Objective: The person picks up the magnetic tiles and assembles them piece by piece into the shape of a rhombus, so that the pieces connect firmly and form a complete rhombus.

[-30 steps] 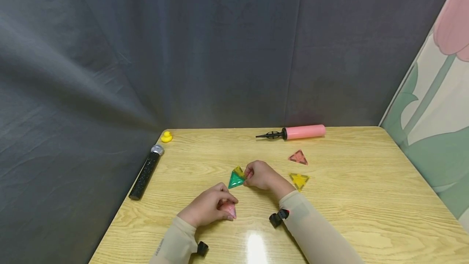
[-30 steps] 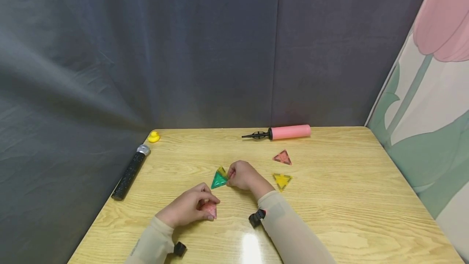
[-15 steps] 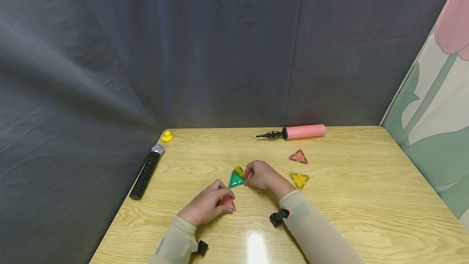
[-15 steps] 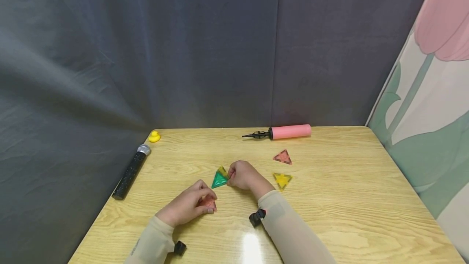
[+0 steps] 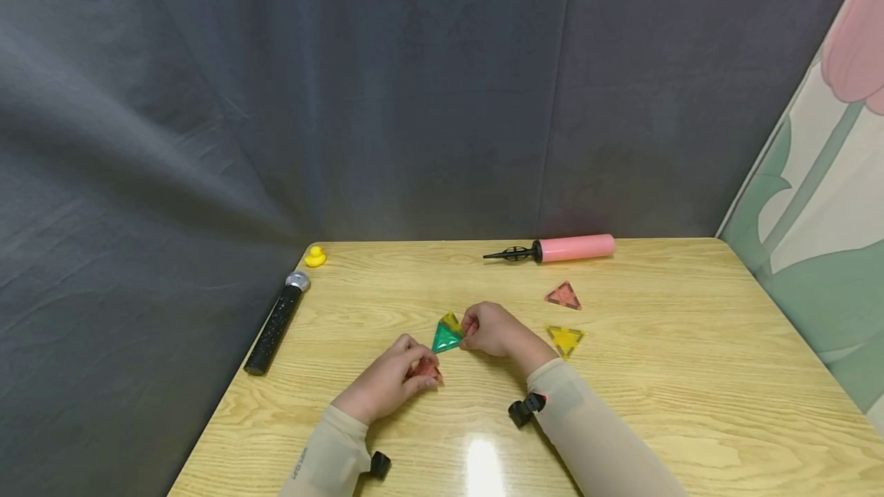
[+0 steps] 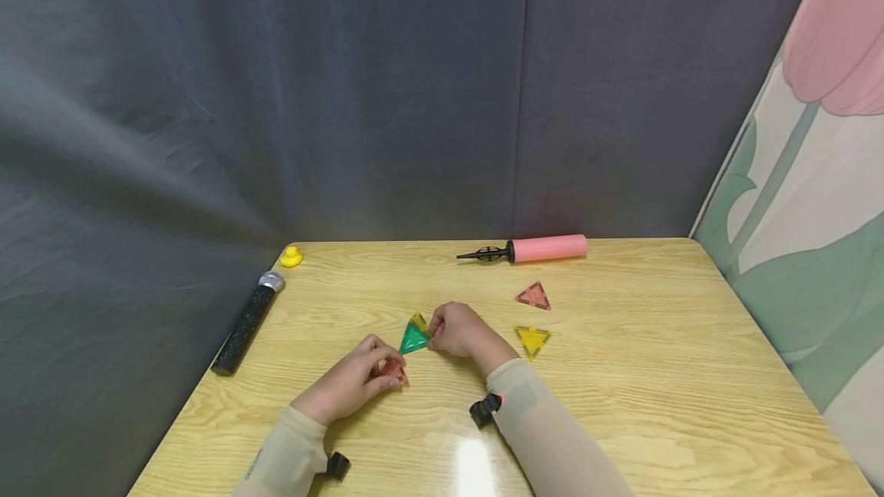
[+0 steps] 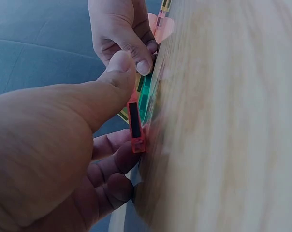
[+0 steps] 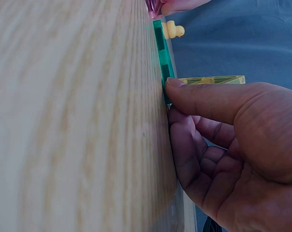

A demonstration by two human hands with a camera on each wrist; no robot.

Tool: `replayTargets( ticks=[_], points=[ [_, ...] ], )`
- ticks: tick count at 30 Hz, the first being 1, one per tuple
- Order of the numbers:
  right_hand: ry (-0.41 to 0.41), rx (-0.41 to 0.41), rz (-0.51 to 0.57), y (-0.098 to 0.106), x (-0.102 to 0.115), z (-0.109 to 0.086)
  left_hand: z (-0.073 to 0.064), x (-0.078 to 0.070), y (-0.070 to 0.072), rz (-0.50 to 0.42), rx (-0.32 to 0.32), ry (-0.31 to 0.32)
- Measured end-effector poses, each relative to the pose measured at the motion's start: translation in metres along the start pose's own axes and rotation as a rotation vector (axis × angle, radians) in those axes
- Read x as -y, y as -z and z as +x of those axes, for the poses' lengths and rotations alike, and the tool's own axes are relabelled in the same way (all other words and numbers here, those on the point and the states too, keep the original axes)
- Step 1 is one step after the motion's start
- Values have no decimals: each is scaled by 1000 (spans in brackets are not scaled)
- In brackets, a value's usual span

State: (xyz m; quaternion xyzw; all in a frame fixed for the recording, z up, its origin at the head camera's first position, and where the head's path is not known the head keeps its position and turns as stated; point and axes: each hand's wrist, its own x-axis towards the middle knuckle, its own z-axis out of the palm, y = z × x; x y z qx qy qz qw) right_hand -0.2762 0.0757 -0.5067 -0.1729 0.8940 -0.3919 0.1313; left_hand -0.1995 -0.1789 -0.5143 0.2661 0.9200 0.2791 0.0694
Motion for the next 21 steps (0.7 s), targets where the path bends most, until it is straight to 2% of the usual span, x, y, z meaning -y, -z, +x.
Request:
replayTargets(
  ticks=[6, 16, 21],
  points=[
    [0, 4, 4, 0, 0, 0, 1, 3, 0, -8, -24, 21],
    [0, 6, 1, 0, 0, 1, 1, 3, 2, -64, -58, 91],
    [-9, 9, 12, 0, 0, 1, 2, 5, 1, -61, -86, 86]
  ],
)
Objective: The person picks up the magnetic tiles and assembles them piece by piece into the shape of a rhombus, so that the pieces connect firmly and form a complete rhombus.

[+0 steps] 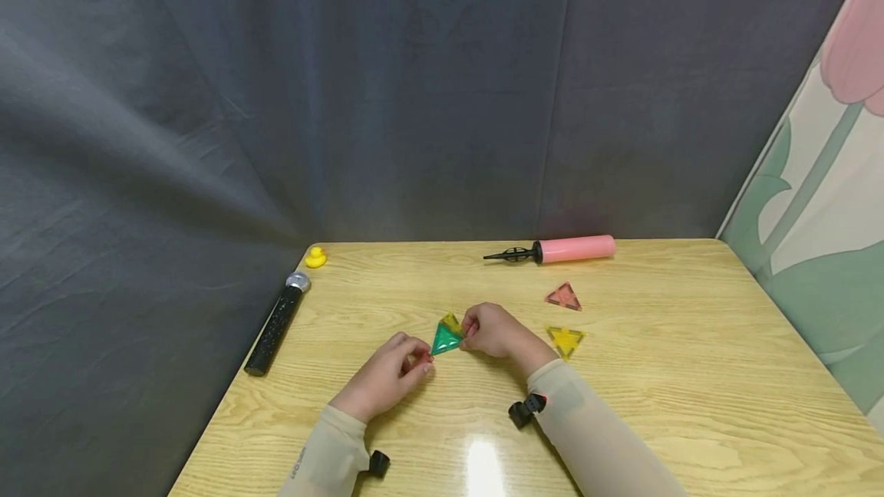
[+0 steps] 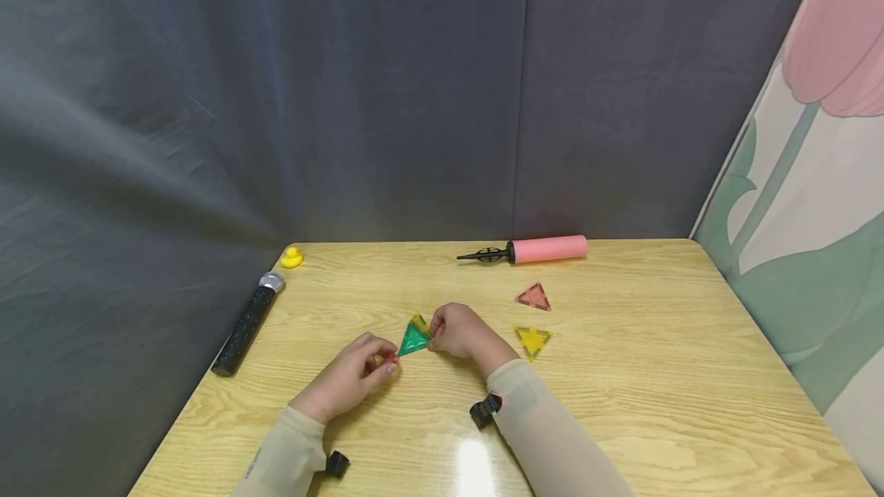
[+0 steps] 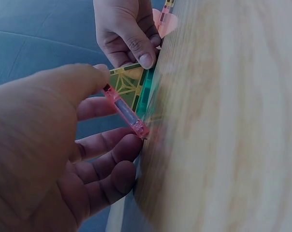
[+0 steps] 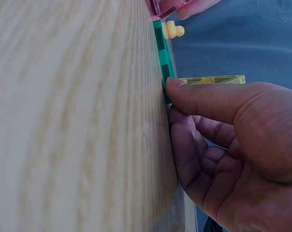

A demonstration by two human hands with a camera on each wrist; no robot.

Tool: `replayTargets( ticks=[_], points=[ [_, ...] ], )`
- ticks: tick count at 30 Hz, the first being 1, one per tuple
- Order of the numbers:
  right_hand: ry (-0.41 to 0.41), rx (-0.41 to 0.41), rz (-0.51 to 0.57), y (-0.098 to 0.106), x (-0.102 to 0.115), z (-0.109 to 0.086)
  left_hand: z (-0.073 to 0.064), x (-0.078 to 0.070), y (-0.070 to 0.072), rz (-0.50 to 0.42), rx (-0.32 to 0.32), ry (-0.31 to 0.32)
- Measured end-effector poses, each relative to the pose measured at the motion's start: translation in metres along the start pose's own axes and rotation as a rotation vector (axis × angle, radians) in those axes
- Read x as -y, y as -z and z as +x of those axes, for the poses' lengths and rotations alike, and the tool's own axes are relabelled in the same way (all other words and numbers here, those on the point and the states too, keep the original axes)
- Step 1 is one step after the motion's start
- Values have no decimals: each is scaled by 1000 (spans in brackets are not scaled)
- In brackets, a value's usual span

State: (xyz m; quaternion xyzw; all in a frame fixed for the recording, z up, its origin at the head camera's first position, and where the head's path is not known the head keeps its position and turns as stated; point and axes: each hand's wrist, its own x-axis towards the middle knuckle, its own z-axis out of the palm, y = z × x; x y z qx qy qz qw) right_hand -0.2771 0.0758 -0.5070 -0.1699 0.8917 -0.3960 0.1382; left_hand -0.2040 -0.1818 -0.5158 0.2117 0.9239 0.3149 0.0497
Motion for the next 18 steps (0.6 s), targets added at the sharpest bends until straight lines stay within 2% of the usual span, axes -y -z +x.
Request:
replayTargets(
  ticks=[11, 18],
  points=[
    [0, 2, 3, -1, -1, 1, 0, 3, -1, -5, -63, -47],
    [4, 5, 1, 0, -2, 2, 1, 4, -1, 42, -158, -71]
  ],
)
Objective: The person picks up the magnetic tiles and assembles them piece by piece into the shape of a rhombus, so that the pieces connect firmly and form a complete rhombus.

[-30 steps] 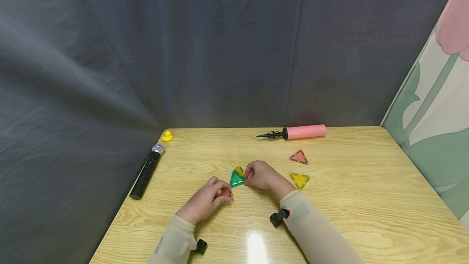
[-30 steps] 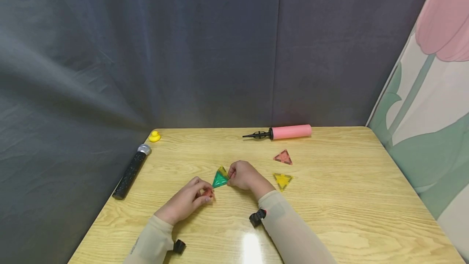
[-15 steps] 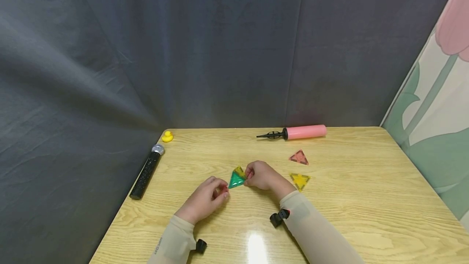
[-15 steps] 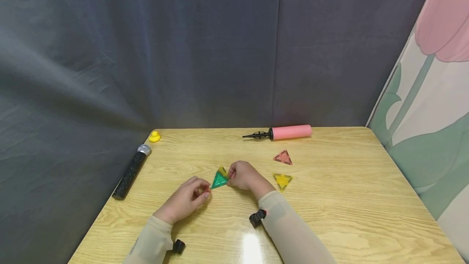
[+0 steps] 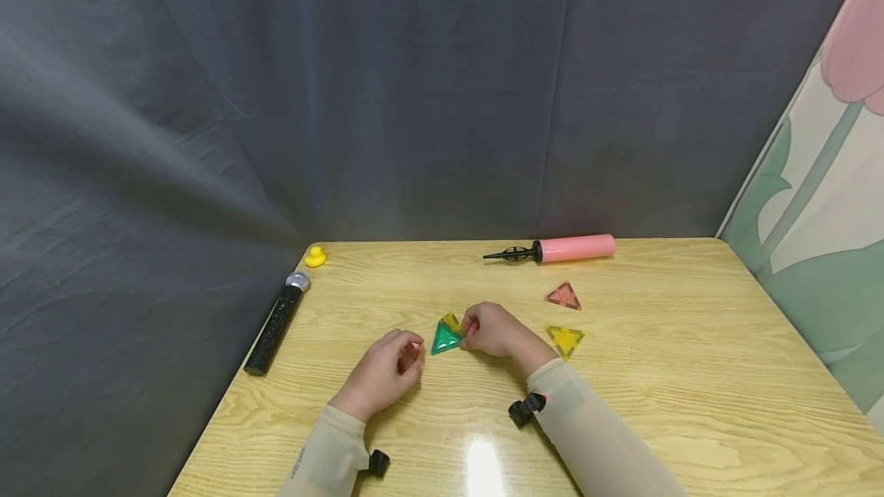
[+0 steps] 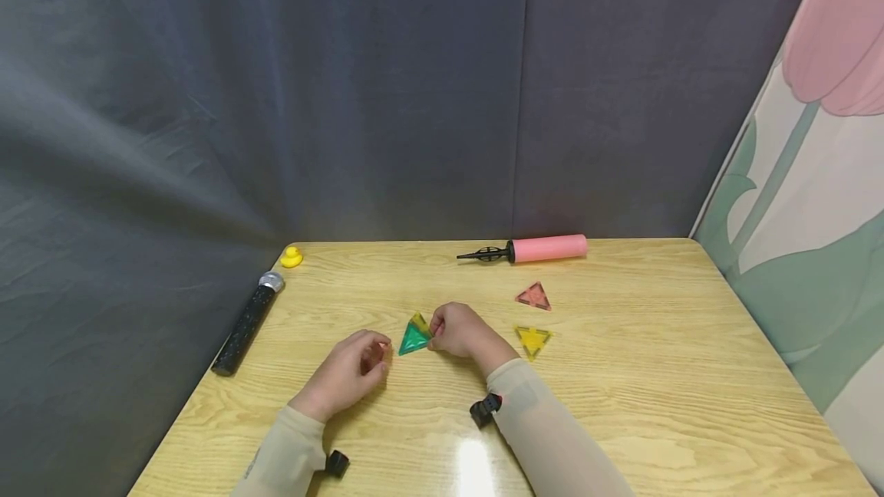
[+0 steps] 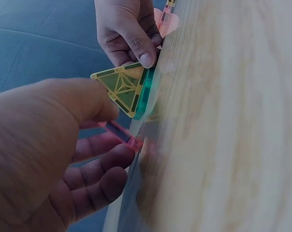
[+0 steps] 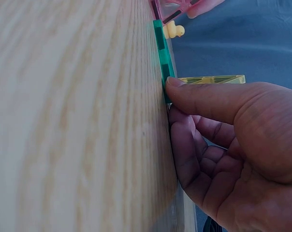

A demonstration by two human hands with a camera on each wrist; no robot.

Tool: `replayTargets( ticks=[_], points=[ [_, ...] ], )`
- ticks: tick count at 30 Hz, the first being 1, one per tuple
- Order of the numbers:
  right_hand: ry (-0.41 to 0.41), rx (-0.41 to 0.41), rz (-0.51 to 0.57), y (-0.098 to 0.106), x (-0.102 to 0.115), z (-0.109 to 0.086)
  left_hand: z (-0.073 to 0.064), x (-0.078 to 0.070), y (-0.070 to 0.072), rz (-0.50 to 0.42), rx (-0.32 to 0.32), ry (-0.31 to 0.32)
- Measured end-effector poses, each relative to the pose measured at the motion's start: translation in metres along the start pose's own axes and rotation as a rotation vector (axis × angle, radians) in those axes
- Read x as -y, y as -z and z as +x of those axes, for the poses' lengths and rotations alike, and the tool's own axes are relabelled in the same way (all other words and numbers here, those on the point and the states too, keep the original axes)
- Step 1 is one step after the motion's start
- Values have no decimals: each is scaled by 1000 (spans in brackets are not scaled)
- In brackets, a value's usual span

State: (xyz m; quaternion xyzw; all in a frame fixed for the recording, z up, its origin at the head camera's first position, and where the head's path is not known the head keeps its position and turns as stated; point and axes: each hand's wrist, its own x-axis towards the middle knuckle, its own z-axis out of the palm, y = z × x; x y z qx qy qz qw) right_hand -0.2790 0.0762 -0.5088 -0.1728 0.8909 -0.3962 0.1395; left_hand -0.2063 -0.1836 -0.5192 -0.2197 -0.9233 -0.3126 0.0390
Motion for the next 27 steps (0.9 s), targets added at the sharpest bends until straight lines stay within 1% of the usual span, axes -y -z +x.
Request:
replayTargets(
  ticks=[2, 6, 12, 15, 20, 27],
  points=[
    [1, 3, -2, 0, 0, 0, 1, 1, -1, 10, -32, -13],
    [3, 4, -5, 0, -1, 0, 2, 1, -1, 19, -83, -16],
    [6, -1, -10, 0, -1, 0, 3, -2, -1, 18, -135, -16],
    [0, -4, -8, 0, -2, 1, 4, -4, -1, 17, -152, -16],
    [5, -5, -12, 0, -1, 0, 4, -3, -1, 3, -166, 13],
    [4, 4, -11, 0, 0, 0, 4, -1, -3, -13, -206, 64]
  ],
)
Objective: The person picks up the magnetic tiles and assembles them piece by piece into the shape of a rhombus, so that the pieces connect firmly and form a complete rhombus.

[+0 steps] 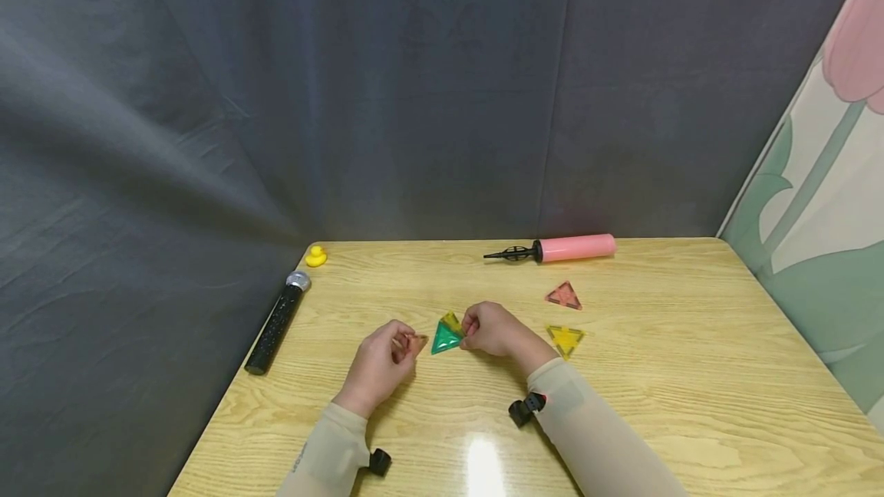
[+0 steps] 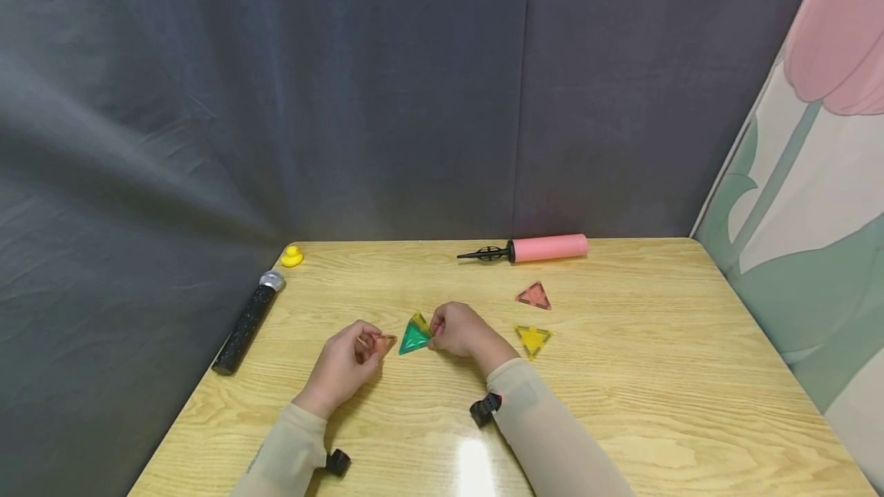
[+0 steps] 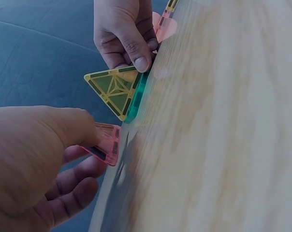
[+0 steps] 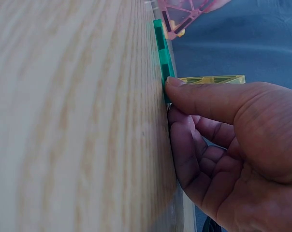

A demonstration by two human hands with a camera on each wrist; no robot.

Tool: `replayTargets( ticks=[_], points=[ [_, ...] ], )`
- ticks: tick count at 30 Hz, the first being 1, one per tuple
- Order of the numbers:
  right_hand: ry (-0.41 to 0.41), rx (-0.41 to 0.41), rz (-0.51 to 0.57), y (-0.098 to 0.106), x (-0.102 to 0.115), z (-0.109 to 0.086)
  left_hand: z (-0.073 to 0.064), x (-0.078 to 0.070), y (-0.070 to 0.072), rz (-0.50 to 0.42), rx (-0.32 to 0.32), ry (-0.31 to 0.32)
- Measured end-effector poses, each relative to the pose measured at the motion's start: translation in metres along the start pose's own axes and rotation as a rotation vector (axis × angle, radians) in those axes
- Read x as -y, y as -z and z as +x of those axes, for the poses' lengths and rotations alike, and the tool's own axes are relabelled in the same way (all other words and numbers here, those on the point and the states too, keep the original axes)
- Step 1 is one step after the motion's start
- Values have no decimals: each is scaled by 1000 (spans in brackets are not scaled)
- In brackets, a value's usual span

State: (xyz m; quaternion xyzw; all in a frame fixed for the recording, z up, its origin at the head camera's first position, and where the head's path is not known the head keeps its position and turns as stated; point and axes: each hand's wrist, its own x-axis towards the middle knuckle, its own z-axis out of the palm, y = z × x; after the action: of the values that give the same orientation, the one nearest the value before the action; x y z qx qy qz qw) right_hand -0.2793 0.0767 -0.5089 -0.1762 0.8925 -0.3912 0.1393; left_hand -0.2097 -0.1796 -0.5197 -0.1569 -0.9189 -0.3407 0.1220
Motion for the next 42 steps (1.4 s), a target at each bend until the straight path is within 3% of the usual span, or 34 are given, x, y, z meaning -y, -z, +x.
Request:
replayTargets(
  ticks=[10, 28, 42],
  points=[
    [1, 4, -4, 0, 1, 0, 7, 4, 2, -78, -66, 30],
    [-2, 1, 14, 0, 2, -2, 21, 3, 2, -83, -36, 119],
    [6, 2, 3, 1, 1, 0, 29, 0, -7, -90, -25, 133]
  ],
)
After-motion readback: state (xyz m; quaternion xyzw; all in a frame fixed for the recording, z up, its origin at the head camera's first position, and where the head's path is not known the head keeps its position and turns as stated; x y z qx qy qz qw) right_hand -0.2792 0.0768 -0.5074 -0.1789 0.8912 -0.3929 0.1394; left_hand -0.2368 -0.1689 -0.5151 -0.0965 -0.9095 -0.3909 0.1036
